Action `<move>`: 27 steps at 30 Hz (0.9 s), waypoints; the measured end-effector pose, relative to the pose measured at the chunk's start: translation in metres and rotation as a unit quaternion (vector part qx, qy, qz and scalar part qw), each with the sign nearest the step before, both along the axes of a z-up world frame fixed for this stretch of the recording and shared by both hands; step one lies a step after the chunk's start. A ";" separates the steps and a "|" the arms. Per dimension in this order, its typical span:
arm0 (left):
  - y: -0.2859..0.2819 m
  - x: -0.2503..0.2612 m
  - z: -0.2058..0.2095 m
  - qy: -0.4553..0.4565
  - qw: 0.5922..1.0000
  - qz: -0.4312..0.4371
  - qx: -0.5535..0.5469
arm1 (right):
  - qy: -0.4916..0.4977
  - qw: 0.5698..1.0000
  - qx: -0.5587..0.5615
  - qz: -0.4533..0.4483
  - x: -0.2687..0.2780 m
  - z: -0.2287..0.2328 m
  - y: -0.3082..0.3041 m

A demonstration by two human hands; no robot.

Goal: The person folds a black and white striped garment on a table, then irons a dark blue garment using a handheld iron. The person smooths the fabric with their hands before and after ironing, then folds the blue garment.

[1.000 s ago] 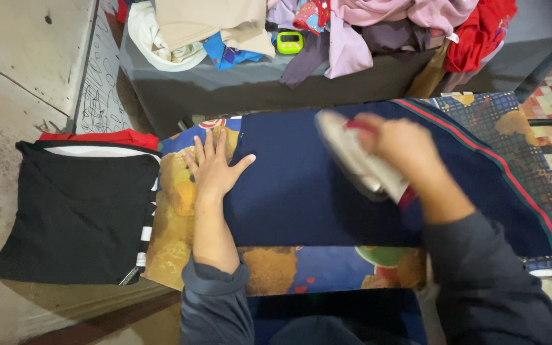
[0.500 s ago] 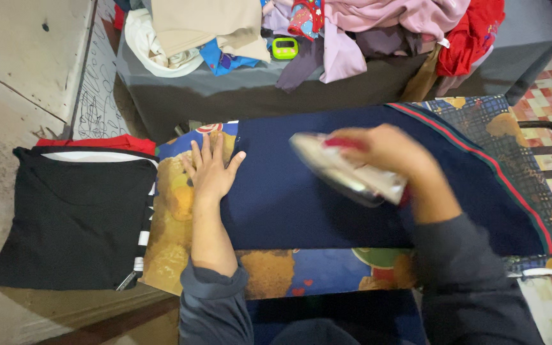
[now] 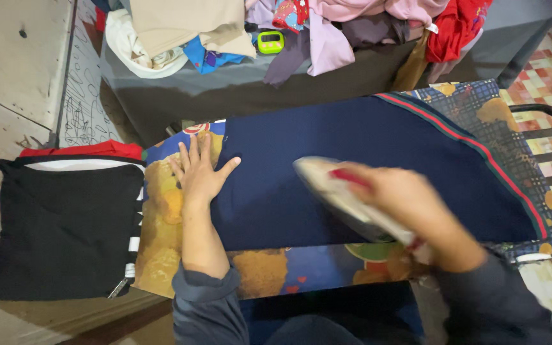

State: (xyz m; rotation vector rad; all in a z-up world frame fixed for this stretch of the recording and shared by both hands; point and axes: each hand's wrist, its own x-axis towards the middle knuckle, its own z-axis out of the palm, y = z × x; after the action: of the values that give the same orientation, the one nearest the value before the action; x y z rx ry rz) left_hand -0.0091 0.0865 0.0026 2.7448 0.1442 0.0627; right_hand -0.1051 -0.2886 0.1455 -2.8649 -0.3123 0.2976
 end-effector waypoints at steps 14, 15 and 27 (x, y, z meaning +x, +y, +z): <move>-0.002 0.002 0.000 0.001 1.000 0.004 0.000 | 0.049 0.967 -0.001 -0.251 -0.022 0.005 -0.187; -0.002 0.001 0.000 -0.005 1.000 0.003 -0.001 | 0.051 0.975 0.017 -0.214 -0.021 0.012 -0.179; 0.000 -0.002 -0.003 -0.031 0.999 0.006 -0.025 | -0.116 0.993 -0.006 -0.029 0.065 -0.018 -0.078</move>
State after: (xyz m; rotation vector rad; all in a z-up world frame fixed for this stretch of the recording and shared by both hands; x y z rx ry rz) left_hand -0.0110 0.0862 -0.0001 2.6887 0.1424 0.1442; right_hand -0.0400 -0.3662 0.1275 -2.9179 -0.2694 -0.0449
